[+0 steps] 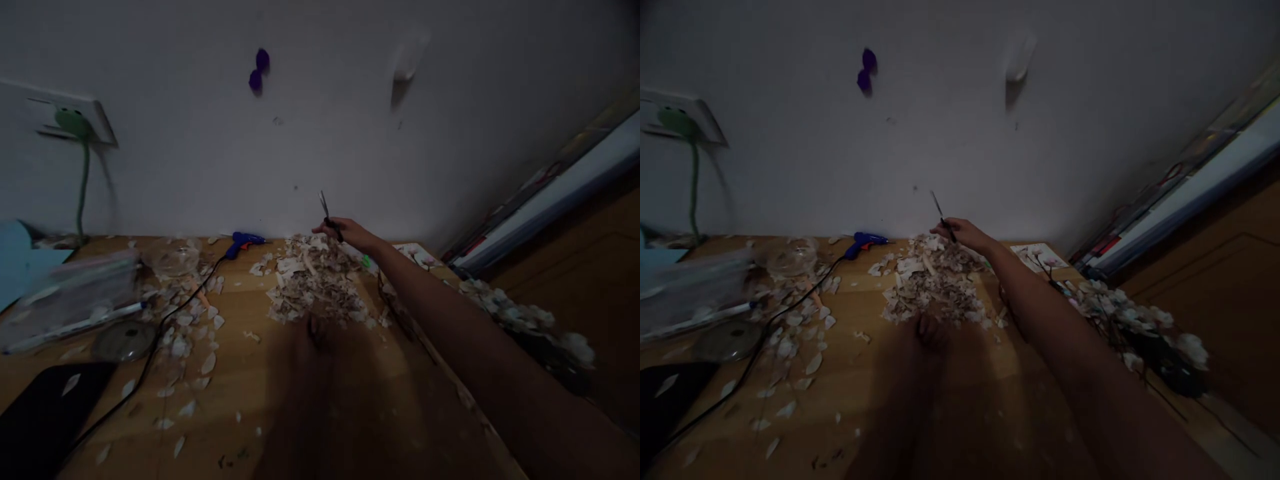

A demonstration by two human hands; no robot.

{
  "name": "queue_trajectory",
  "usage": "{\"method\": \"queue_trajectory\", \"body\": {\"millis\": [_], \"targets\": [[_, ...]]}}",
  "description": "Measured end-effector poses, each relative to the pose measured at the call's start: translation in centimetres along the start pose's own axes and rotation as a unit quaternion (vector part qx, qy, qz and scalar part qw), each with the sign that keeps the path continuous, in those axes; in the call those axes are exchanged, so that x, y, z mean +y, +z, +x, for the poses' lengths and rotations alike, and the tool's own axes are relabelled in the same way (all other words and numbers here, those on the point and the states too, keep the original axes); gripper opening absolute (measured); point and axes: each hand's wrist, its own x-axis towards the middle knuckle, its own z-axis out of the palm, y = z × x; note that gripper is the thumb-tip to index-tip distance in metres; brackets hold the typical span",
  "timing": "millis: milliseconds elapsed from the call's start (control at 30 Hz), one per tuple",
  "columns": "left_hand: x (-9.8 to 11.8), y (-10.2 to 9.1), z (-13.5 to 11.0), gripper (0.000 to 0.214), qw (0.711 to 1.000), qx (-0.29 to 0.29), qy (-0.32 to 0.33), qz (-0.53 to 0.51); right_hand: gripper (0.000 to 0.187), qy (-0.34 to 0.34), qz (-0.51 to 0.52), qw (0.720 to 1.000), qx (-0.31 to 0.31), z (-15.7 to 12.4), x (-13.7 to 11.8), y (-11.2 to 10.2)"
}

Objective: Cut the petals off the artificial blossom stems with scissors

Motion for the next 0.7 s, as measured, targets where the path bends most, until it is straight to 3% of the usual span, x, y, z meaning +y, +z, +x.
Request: {"method": "queue_trajectory", "body": {"millis": [100,200,400,500,600,700], "targets": [[-0.2,-0.8,0.9,0.052,0.999,-0.007,-0.001,0.031,0.030,0.032,-0.048,0.996,0.069,2.4,1.0,-0.7],[-0.6,-1.3,1.7,0.053,0.999,-0.009,-0.003,0.051,0.022,0.084,-0.131,0.984,0.089,4.1,3.2,0.6],[-0.9,-1.3,2.3,0.054,0.998,-0.008,-0.001,0.069,0.040,0.094,-0.169,0.981,-0.002,4.4,6.6,6.8],[-0.8,-1.2,2.1,0.048,0.997,-0.005,0.002,0.073,0.029,0.112,-0.187,0.976,-0.008,4.2,7.0,8.9],[-0.6,-0.9,1.7,0.035,0.997,-0.004,-0.002,0.075,0.010,0.134,-0.192,0.972,0.016,4.7,6.6,8.4],[-0.3,-0.6,1.2,0.024,0.997,-0.007,-0.008,0.077,0.011,0.151,-0.173,0.973,0.031,4.8,5.0,5.4]]}}
